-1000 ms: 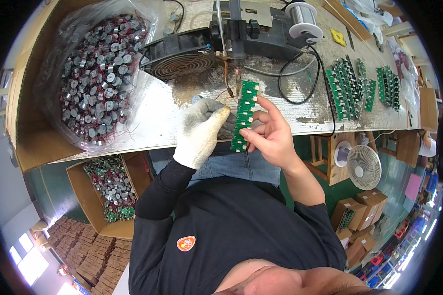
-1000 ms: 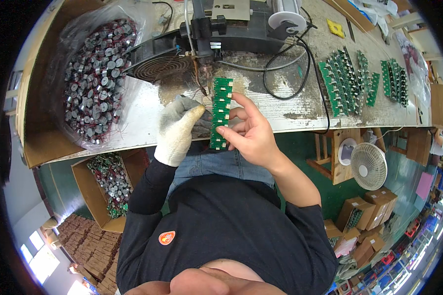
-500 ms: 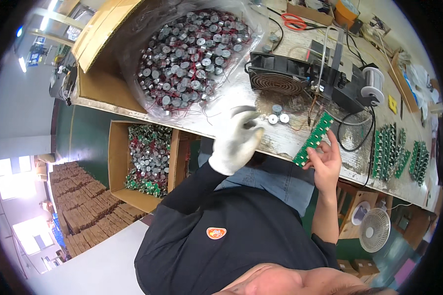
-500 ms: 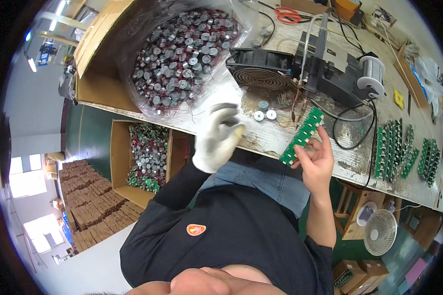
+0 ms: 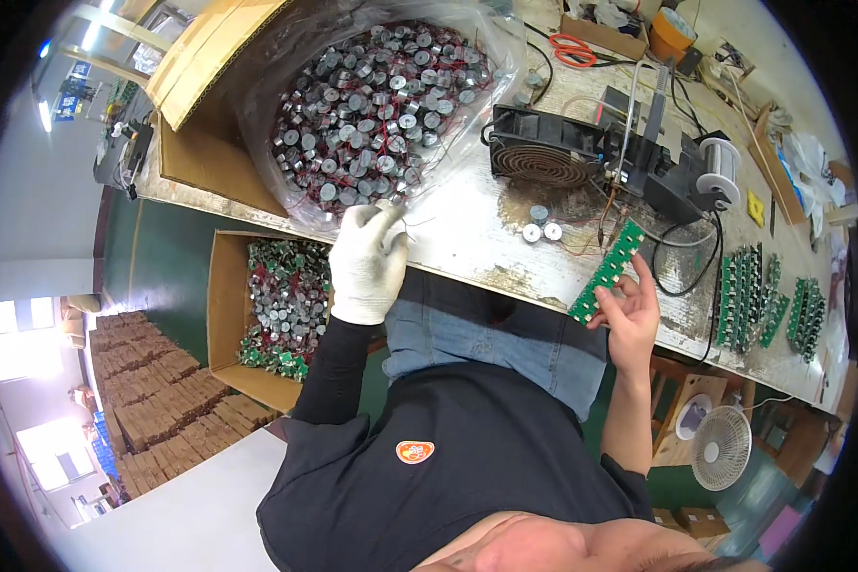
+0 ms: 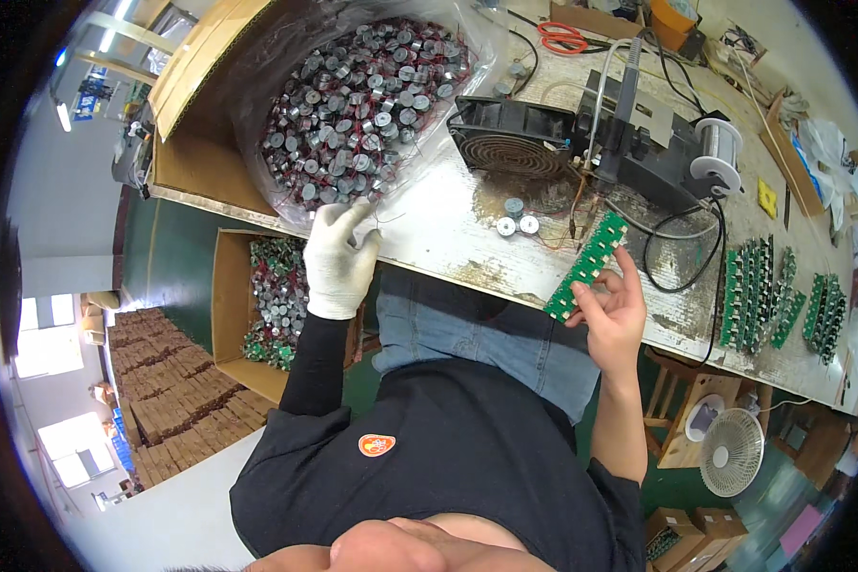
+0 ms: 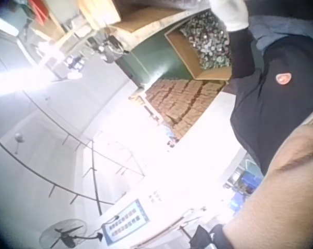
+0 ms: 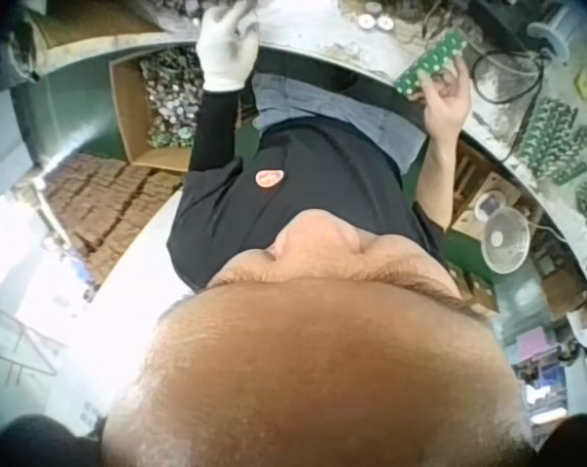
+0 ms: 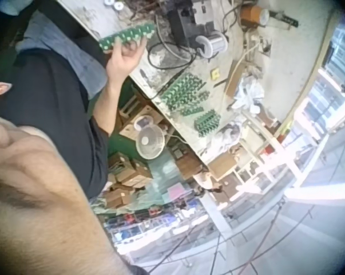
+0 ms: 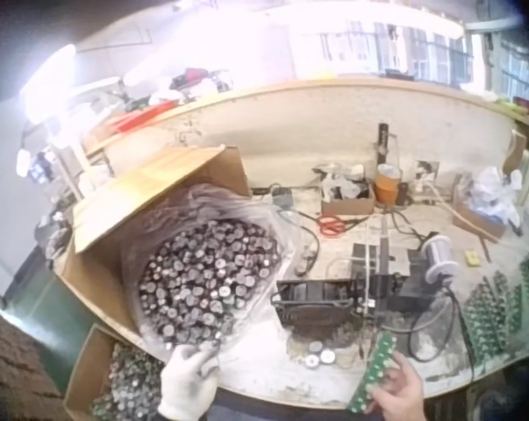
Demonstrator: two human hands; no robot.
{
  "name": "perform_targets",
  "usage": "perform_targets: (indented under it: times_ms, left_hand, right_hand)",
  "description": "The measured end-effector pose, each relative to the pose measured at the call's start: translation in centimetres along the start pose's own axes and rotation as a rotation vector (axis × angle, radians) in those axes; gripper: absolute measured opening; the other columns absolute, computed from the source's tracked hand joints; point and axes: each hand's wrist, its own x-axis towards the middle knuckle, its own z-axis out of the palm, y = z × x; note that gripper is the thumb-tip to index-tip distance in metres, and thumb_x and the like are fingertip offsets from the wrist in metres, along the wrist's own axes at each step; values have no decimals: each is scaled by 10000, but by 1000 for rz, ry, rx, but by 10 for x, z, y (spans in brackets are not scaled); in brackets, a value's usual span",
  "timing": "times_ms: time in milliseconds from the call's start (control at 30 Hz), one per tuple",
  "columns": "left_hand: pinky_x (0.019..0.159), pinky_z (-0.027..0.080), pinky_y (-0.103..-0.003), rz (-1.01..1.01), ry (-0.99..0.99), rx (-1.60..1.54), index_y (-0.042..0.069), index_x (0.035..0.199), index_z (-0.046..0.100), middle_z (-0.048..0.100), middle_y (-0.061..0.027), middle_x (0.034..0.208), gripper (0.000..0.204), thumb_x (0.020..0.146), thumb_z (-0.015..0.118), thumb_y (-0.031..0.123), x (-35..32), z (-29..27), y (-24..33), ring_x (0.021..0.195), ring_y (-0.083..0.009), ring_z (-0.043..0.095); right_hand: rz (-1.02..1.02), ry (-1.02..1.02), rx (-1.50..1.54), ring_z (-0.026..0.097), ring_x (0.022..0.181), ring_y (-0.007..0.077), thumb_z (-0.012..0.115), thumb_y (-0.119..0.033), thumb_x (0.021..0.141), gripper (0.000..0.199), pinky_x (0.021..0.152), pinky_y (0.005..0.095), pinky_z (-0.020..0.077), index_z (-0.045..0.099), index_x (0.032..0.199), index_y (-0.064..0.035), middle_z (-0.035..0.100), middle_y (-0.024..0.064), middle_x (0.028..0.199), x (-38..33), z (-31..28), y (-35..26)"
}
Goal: Assembling electronic components onto a printed circuit board at a factory workbench.
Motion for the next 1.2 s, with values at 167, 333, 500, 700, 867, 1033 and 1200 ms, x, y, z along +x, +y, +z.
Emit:
perform_targets:
  times_ms: [167,333,500,700,867,1033,1200]
  left_hand:
    - [628,494,-301,87,12,15,67,940,696,592,-91,889,211,733,740,74,-4,13,-7,715,-225,614]
    - [633,496,-312,155,79,4,96,901,696,593,-80,889,189,718,734,64,2,18,1,738,-233,618]
    - [667,515,-292,254,21,-94,102,924,692,642,-91,992,216,721,714,29,6,28,10,777,-220,648]
    - [756,522,-321,189,-161,-247,28,1009,659,675,-115,964,251,762,641,-12,7,44,12,853,-273,662]
    - [769,525,-321,257,-118,-242,26,1058,643,670,-130,1006,286,774,648,-8,9,45,8,899,-281,662]
    - [777,521,-299,363,-107,-129,27,1061,657,660,-132,1037,275,794,631,-37,13,39,7,902,-269,662]
    - [646,518,-338,519,-225,158,85,1090,625,614,-93,945,282,814,604,30,28,15,13,762,-262,630]
  right_hand:
    - [-2,-18,23,602,648,117,606,67,845,667,488,226,530,260,1415,41,601,141,977,-1,1,0]
    - [-7,-23,33,608,655,119,604,69,846,661,487,227,525,267,1413,29,594,137,964,-2,-3,2]
    - [-4,-18,33,608,658,131,612,70,841,659,480,235,513,270,1404,42,584,142,971,-2,0,-1]
    - [27,-49,59,616,666,136,622,55,843,667,472,240,508,266,1408,47,587,150,972,1,-2,-1]
    - [18,-52,75,614,659,135,615,58,845,662,477,239,509,263,1405,48,582,157,979,0,-2,-1]
    - [27,-57,67,615,654,135,615,58,845,658,480,240,510,262,1401,52,583,156,976,0,-2,-2]
    - [27,-59,78,616,654,137,615,56,846,662,482,239,508,259,1403,49,585,157,971,0,-3,-1]
